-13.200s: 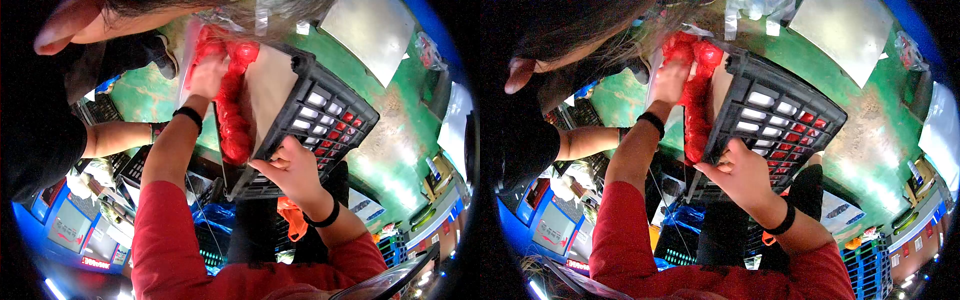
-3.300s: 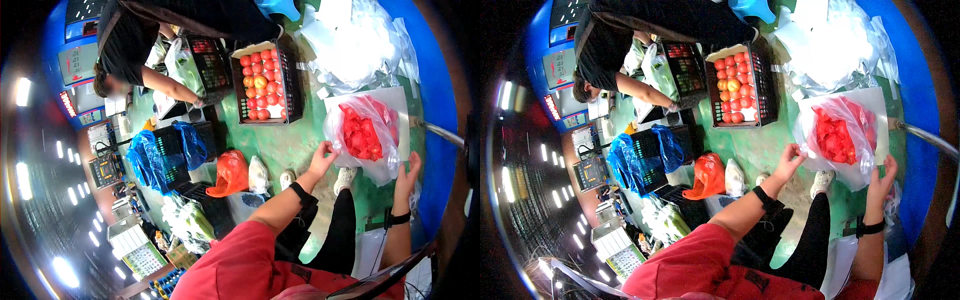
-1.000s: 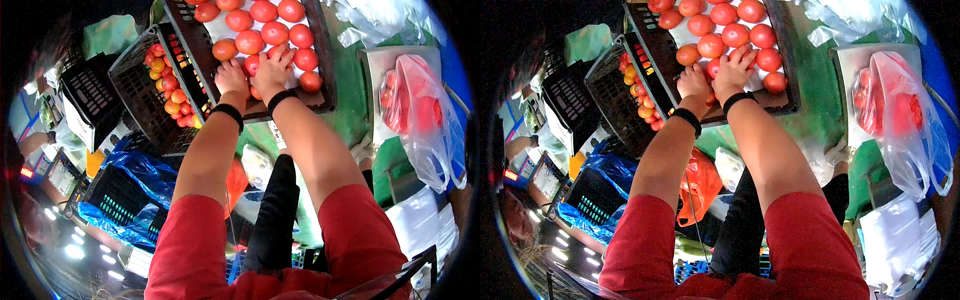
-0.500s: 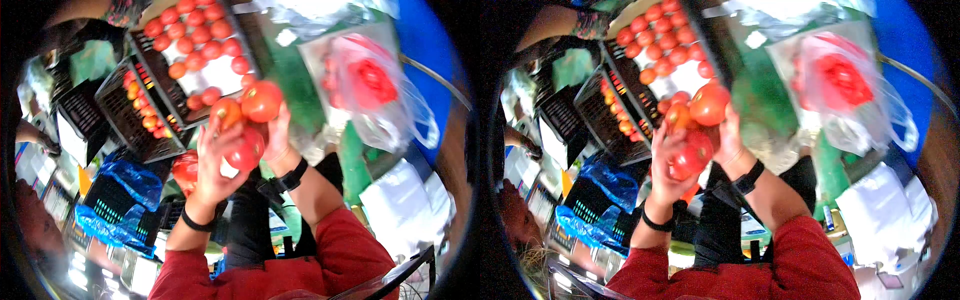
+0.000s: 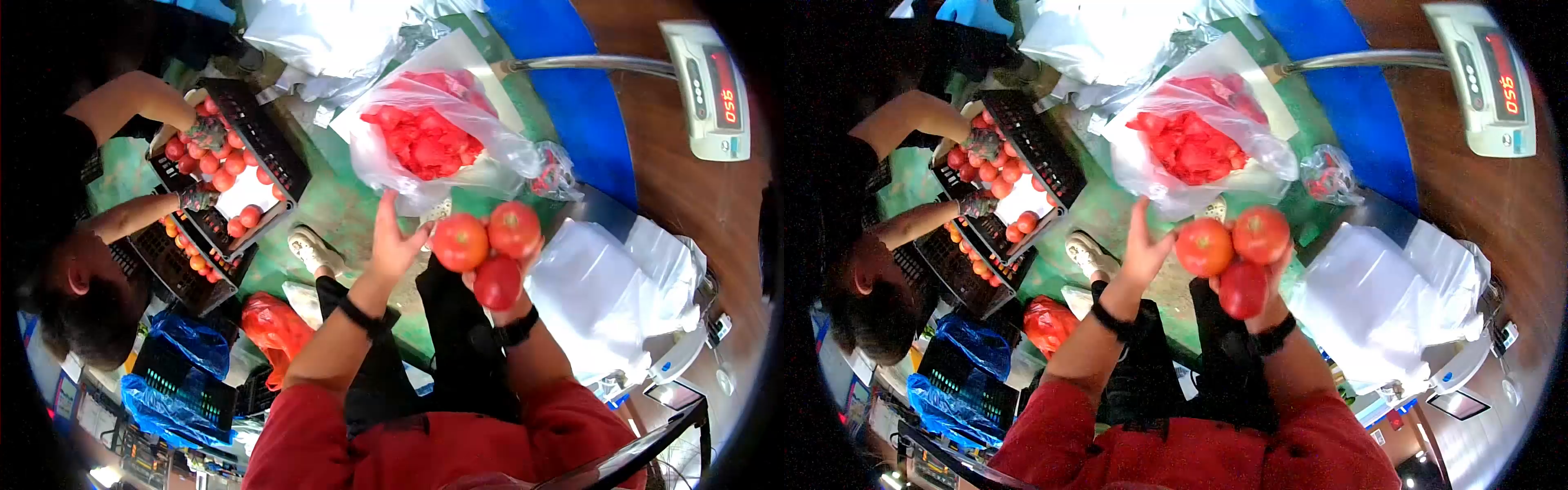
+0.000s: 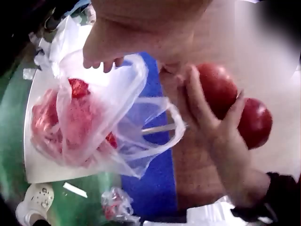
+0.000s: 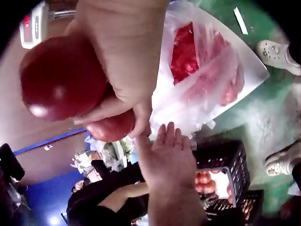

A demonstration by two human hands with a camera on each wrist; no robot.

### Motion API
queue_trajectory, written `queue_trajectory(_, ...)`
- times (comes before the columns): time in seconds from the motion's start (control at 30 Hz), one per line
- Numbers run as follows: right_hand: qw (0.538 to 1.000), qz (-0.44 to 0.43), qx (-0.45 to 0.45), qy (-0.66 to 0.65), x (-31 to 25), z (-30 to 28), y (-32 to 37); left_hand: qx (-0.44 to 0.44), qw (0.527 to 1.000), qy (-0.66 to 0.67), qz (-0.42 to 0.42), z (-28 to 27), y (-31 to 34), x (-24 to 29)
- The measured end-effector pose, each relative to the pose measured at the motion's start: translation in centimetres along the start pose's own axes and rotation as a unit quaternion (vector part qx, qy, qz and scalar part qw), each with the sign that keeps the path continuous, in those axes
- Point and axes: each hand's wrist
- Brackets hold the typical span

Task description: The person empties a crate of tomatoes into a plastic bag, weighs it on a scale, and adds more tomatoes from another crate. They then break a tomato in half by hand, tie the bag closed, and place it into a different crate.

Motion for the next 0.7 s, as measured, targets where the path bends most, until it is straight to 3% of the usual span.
queue_trajectory(0.03, 1.0, -0.002, 0.002, -0.001, -1.3, -0.7, -0.5, -0.051, 0.996, 0.053, -0.042, 1.6, -0.4, -2.0)
queue_trajectory(0.1, 0.997, 0.029, -0.002, 0.069, -3.7, -1.7, -2.2, -0.046, 0.951, 0.298, -0.064, 4.6, -1.4, -1.2)
queue_trajectory(0.23, 0.994, 0.069, -0.014, 0.088, -6.0, -2.5, -6.3, 0.002, 0.931, 0.341, -0.127, 4.5, -0.1, -0.8)
queue_trajectory(0.3, 0.941, 0.073, 0.048, 0.326, -6.7, -1.7, -8.9, 0.137, 0.882, 0.405, -0.196, 3.4, 0.8, 0.6)
queue_trajectory(0.37, 0.91, 0.181, 0.029, 0.372, -6.6, -2.0, -12.7, 0.146, 0.885, 0.407, -0.173, 3.3, 1.0, 3.4)
queue_trajectory(0.43, 0.793, 0.199, 0.084, 0.569, -7.3, -1.2, -13.9, 0.151, 0.885, 0.412, -0.155, 3.3, 0.9, 6.2)
queue_trajectory(0.5, 0.677, 0.007, 0.24, 0.696, -9.0, -3.7, -16.3, 0.106, 0.907, 0.383, -0.14, 3.2, 0.8, 8.4)
queue_trajectory(0.53, 0.505, -0.154, 0.276, 0.803, -11.1, -7.2, -17.9, 0.096, 0.909, 0.389, -0.115, 2.7, 0.7, 8.7)
queue_trajectory(0.57, 0.298, -0.306, 0.295, 0.855, -13.1, -9.9, -18.8, 0.097, 0.909, 0.388, -0.114, 2.7, 0.7, 9.5)
queue_trajectory(0.63, 0.509, -0.35, 0.29, 0.731, -16.2, -2.5, -14.4, 0.049, 0.916, 0.371, -0.145, 2.6, 0.9, 11.1)
queue_trajectory(0.7, 0.534, -0.312, 0.318, 0.719, -19.0, -1.6, -12.1, 0.01, 0.92, 0.368, -0.135, 2.3, 1.3, 11.0)
Point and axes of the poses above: each hand's wrist, its own y-axis away from the middle knuckle, its own z-axis out of the palm, x = y × z, and after that the axes turned 13 degrees about y, right-handed
